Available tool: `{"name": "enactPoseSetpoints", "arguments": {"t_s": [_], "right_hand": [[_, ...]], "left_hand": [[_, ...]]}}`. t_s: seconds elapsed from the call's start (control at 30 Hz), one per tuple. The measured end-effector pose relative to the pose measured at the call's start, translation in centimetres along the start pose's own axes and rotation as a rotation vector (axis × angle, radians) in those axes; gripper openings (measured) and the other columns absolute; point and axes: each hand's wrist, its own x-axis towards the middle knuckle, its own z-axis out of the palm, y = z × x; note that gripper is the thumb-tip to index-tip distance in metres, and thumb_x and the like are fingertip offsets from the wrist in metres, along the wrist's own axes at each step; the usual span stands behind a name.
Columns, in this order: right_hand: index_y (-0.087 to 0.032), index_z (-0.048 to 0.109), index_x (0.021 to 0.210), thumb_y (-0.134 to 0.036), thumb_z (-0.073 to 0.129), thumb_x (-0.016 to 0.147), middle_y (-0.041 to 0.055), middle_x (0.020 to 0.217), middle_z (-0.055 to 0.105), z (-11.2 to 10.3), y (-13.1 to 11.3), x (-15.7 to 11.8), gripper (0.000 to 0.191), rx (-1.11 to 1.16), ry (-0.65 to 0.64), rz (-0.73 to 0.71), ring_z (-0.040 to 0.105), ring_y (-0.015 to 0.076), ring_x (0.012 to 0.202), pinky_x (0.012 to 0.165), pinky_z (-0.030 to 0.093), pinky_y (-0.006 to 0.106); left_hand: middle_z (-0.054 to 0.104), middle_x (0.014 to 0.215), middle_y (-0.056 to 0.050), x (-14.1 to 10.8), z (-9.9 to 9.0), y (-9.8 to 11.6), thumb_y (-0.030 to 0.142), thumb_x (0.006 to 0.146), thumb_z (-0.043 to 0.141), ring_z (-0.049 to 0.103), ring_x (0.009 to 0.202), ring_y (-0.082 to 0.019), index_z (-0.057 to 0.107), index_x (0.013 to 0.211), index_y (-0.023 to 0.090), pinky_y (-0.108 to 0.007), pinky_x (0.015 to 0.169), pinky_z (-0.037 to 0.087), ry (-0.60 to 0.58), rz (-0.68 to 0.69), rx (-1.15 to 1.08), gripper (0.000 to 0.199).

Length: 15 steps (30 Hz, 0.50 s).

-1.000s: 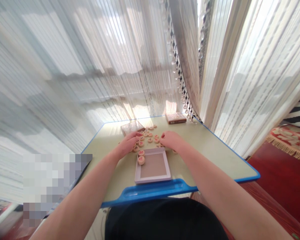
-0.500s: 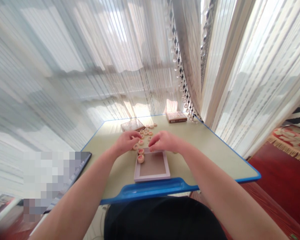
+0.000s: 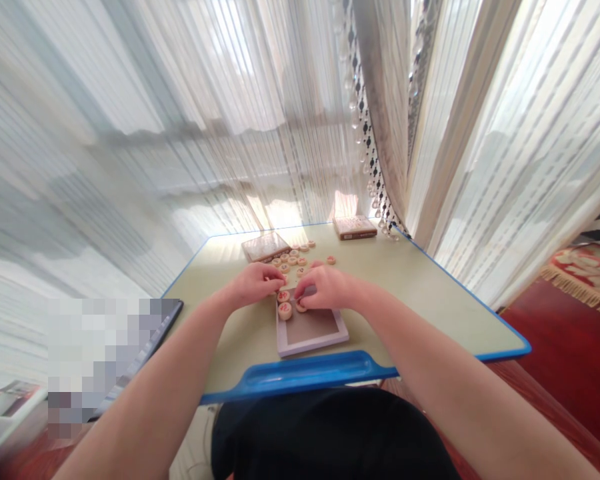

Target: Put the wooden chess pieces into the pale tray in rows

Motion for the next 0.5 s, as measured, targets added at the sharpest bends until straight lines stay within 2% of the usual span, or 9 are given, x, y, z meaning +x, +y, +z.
{"name": "enactPoseSetpoints", "arguments": {"t_s": [0.27,0.43,0.5], "right_hand": [[-0.024,0.071,0.079,-0.034,0.062,0.065,0.0033,0.079,0.063,-0.5,-0.9,-0.9,0.019,-0.135,-0.033,0.053,0.050,0.0234,0.090,0.077,0.041,0.030],[-0.029,0.071,0.085,-0.033,0.064,0.066,0.0008,0.087,0.061,-0.7,-0.9,-1.1,0.021,-0.052,-0.120,-0.083,0.051,0.0196,0.090,0.085,0.037,0.030],[-0.029,0.070,0.086,-0.035,0.066,0.064,0.0011,0.088,0.061,-0.9,-0.9,-1.2,0.024,-0.047,-0.120,-0.074,0.051,0.0207,0.092,0.085,0.037,0.030]], "left_hand": [[0.065,0.069,0.000,0.0,0.0,0.1,0.026,0.062,0.048,0.055,0.063,-0.013,0.069,0.077,0.018,-0.022,0.057,0.042,-0.003,-0.017,0.040,0.027],[0.063,0.066,0.000,-0.1,-0.1,0.5,0.024,0.061,0.047,0.054,0.061,-0.013,0.069,0.075,0.018,-0.021,0.054,0.040,0.010,-0.004,0.043,0.027],[0.063,0.065,0.000,-0.1,-0.2,0.5,0.023,0.061,0.047,0.054,0.061,-0.013,0.069,0.074,0.017,-0.021,0.054,0.040,0.011,-0.008,0.045,0.027]]}}
